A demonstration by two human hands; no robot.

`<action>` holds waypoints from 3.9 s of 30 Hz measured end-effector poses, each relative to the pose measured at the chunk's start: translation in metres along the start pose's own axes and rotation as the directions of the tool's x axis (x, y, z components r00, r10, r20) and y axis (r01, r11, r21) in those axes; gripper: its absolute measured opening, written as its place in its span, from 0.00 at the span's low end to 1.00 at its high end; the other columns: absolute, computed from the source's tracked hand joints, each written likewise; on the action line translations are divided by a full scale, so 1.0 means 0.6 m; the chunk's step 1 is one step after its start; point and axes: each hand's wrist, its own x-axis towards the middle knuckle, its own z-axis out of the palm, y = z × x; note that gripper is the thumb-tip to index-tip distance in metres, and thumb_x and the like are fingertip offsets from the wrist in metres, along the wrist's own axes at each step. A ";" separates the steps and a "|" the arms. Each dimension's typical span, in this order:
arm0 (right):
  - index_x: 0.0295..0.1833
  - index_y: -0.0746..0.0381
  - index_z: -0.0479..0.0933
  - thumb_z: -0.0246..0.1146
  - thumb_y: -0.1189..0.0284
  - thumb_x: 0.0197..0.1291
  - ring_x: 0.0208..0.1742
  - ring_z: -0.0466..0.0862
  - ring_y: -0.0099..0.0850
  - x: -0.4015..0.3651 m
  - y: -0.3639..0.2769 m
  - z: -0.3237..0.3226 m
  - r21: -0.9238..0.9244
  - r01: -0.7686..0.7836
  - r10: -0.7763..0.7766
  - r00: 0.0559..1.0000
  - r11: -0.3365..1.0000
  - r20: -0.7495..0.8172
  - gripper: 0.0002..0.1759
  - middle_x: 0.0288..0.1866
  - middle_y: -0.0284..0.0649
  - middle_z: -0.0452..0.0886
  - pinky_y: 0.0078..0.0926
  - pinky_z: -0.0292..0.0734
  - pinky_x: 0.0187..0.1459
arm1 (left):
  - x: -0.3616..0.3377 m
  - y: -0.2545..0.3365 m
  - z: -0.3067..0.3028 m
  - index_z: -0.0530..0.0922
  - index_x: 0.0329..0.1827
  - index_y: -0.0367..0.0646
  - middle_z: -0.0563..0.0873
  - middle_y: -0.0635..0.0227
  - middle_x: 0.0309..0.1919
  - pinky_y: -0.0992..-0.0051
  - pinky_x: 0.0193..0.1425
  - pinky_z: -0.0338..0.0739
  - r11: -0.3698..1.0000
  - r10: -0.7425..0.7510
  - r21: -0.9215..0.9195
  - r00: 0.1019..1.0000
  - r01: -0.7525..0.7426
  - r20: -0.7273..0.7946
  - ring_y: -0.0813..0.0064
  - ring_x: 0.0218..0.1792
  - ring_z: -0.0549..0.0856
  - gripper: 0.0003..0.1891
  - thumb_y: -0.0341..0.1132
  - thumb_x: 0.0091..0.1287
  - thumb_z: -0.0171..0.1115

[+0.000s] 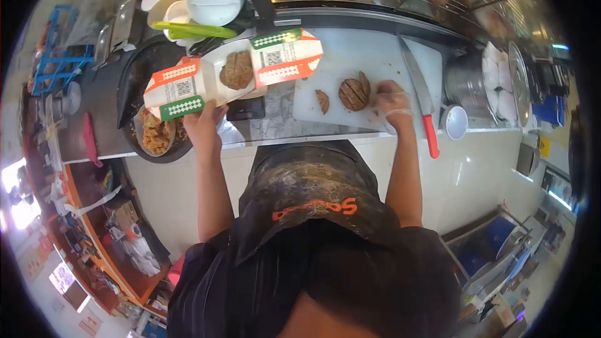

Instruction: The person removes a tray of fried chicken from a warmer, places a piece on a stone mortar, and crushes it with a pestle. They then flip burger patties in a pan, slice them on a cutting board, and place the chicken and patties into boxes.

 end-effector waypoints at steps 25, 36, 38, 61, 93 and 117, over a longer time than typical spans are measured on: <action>0.45 0.64 0.75 0.62 0.71 0.56 0.41 0.82 0.38 0.005 -0.194 0.087 -0.341 0.267 -0.222 0.961 0.901 0.164 0.12 0.43 0.44 0.79 0.36 0.79 0.43 | -0.023 0.013 -0.003 0.72 0.57 0.32 0.83 0.59 0.47 0.70 0.44 0.87 1.000 -0.010 0.022 0.999 0.011 -0.047 0.69 0.40 0.86 0.18 0.22 0.63 0.59; 0.47 0.65 0.76 0.60 0.69 0.59 0.43 0.83 0.48 0.009 -0.180 0.079 -0.435 0.212 -0.246 0.969 0.875 -0.021 0.13 0.44 0.50 0.80 0.45 0.77 0.47 | -0.022 0.017 -0.017 0.73 0.53 0.28 0.81 0.58 0.45 0.71 0.48 0.85 0.998 0.022 0.055 1.000 -0.021 -0.019 0.67 0.42 0.85 0.14 0.22 0.65 0.60; 0.48 0.65 0.78 0.61 0.67 0.59 0.47 0.83 0.47 0.022 -0.160 0.015 -0.416 -0.012 -0.039 0.993 0.909 -0.115 0.15 0.45 0.52 0.82 0.41 0.77 0.50 | -0.020 0.012 -0.028 0.73 0.55 0.30 0.83 0.59 0.45 0.70 0.46 0.86 0.985 0.066 0.159 0.998 -0.064 -0.002 0.70 0.41 0.86 0.16 0.23 0.64 0.60; 0.44 0.57 0.84 0.65 0.77 0.50 0.42 0.83 0.39 0.031 -0.069 0.027 -0.053 0.323 -0.327 0.938 0.945 -0.117 0.13 0.37 0.42 0.84 0.37 0.78 0.47 | -0.065 0.048 0.036 0.75 0.53 0.30 0.83 0.60 0.45 0.73 0.49 0.84 0.993 0.054 0.115 0.988 -0.037 -0.142 0.70 0.42 0.85 0.15 0.25 0.64 0.62; 0.61 0.48 0.72 0.72 0.54 0.44 0.67 0.64 0.53 0.012 -0.135 0.075 -0.354 0.572 -0.489 0.819 0.740 0.301 0.36 0.66 0.46 0.65 0.57 0.63 0.62 | -0.057 0.020 -0.006 0.76 0.54 0.34 0.84 0.63 0.45 0.70 0.45 0.86 0.999 -0.017 0.047 0.994 0.022 -0.105 0.71 0.41 0.85 0.15 0.23 0.63 0.60; 0.48 0.55 0.72 0.64 0.83 0.51 0.34 0.81 0.33 0.131 -0.255 0.075 0.827 -0.240 0.321 0.944 0.508 0.077 0.19 0.43 0.38 0.80 0.30 0.79 0.30 | -0.010 0.169 -0.335 0.74 0.55 0.30 0.84 0.58 0.45 0.70 0.44 0.87 0.972 0.176 -0.006 0.746 -0.235 -0.642 0.67 0.39 0.87 0.16 0.23 0.64 0.61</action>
